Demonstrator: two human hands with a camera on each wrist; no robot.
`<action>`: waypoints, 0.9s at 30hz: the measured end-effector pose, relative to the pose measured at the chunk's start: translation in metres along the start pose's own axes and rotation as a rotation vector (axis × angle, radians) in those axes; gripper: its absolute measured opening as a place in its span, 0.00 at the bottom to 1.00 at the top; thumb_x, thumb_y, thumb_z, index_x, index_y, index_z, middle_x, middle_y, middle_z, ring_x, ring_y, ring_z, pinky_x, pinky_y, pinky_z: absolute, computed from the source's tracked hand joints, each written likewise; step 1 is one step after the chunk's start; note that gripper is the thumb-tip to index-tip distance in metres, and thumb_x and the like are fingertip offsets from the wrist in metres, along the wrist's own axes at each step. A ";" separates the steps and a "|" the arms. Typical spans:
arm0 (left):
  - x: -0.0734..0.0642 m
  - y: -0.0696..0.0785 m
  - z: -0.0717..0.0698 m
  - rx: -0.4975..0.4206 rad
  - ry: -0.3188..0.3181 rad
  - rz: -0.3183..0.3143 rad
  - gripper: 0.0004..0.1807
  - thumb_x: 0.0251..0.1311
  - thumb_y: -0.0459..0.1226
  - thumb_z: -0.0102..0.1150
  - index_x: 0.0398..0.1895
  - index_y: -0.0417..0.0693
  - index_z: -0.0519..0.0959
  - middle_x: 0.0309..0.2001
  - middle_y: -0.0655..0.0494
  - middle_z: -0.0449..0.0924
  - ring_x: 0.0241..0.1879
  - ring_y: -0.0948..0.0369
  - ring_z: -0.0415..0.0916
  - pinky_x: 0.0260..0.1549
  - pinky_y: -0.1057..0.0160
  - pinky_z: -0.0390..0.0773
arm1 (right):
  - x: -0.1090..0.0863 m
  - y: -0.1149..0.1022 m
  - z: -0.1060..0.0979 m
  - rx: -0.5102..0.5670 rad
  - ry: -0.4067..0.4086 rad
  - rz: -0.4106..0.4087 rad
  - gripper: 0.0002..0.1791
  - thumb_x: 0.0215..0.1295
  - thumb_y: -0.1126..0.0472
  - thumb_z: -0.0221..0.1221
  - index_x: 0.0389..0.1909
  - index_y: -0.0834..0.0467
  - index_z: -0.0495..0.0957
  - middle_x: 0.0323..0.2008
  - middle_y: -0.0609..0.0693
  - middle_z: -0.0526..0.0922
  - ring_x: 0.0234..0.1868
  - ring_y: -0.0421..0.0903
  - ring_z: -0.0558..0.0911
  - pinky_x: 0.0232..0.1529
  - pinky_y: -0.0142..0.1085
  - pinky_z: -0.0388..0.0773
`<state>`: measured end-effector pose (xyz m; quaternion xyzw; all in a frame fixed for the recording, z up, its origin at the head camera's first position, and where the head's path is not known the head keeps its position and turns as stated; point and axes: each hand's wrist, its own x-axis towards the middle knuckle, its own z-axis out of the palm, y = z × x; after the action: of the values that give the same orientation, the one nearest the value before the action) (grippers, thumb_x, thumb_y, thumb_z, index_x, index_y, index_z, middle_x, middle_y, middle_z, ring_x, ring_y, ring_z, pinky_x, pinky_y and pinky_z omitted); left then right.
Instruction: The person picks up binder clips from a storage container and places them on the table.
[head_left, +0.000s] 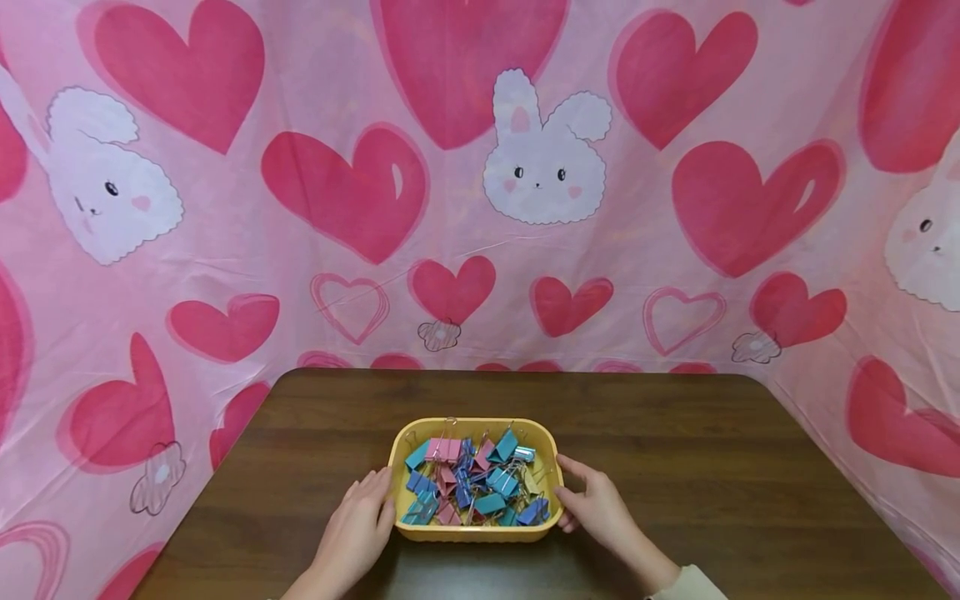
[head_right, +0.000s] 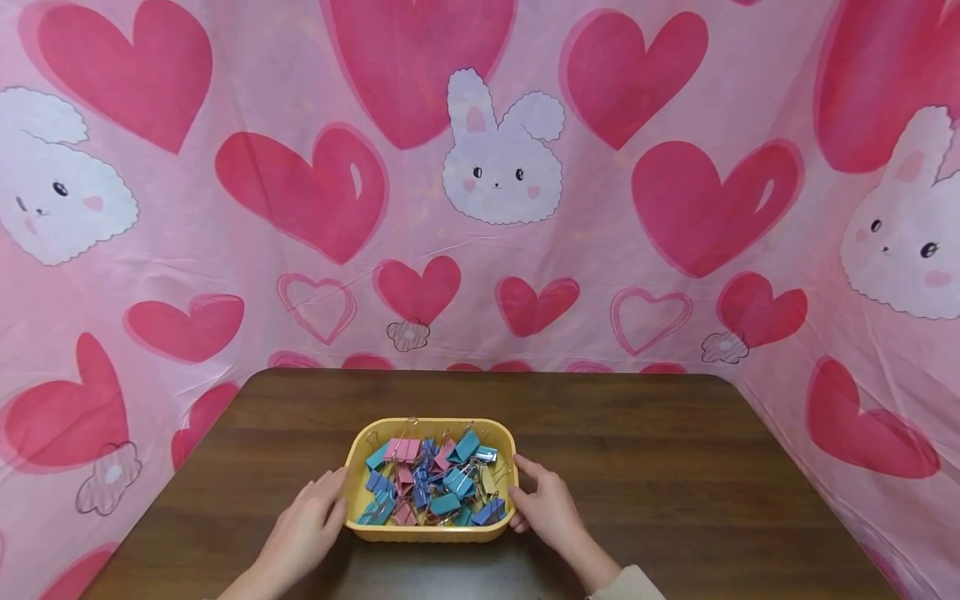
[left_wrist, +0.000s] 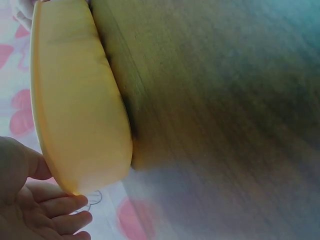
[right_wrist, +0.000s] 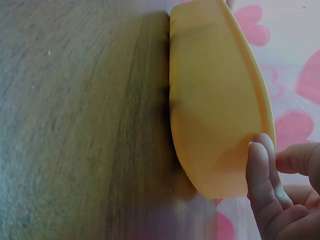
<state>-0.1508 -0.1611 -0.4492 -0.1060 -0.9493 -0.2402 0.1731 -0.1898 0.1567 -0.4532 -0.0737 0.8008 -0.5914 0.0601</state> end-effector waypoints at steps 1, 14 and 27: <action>-0.001 0.000 0.000 0.003 0.006 0.006 0.20 0.56 0.30 0.55 0.53 0.28 0.73 0.52 0.37 0.74 0.55 0.44 0.68 0.56 0.45 0.63 | 0.000 0.001 0.000 0.001 -0.002 -0.005 0.29 0.59 0.72 0.55 0.61 0.76 0.60 0.31 0.58 0.77 0.13 0.48 0.77 0.17 0.43 0.79; -0.001 -0.005 0.003 0.018 0.058 0.058 0.20 0.53 0.29 0.57 0.51 0.29 0.75 0.51 0.38 0.75 0.54 0.44 0.69 0.54 0.44 0.64 | 0.001 0.004 -0.003 -0.029 -0.026 -0.028 0.30 0.59 0.71 0.56 0.61 0.77 0.59 0.13 0.54 0.76 0.12 0.46 0.77 0.17 0.45 0.79; 0.019 -0.017 0.009 0.060 0.076 0.084 0.23 0.53 0.31 0.58 0.52 0.25 0.72 0.51 0.36 0.74 0.53 0.42 0.69 0.53 0.46 0.67 | 0.004 0.005 -0.003 -0.040 0.021 -0.067 0.28 0.57 0.72 0.58 0.58 0.75 0.63 0.45 0.67 0.74 0.13 0.50 0.77 0.15 0.41 0.78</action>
<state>-0.1752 -0.1693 -0.4567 -0.1315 -0.9435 -0.2078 0.2222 -0.1950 0.1601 -0.4570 -0.0954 0.8100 -0.5778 0.0308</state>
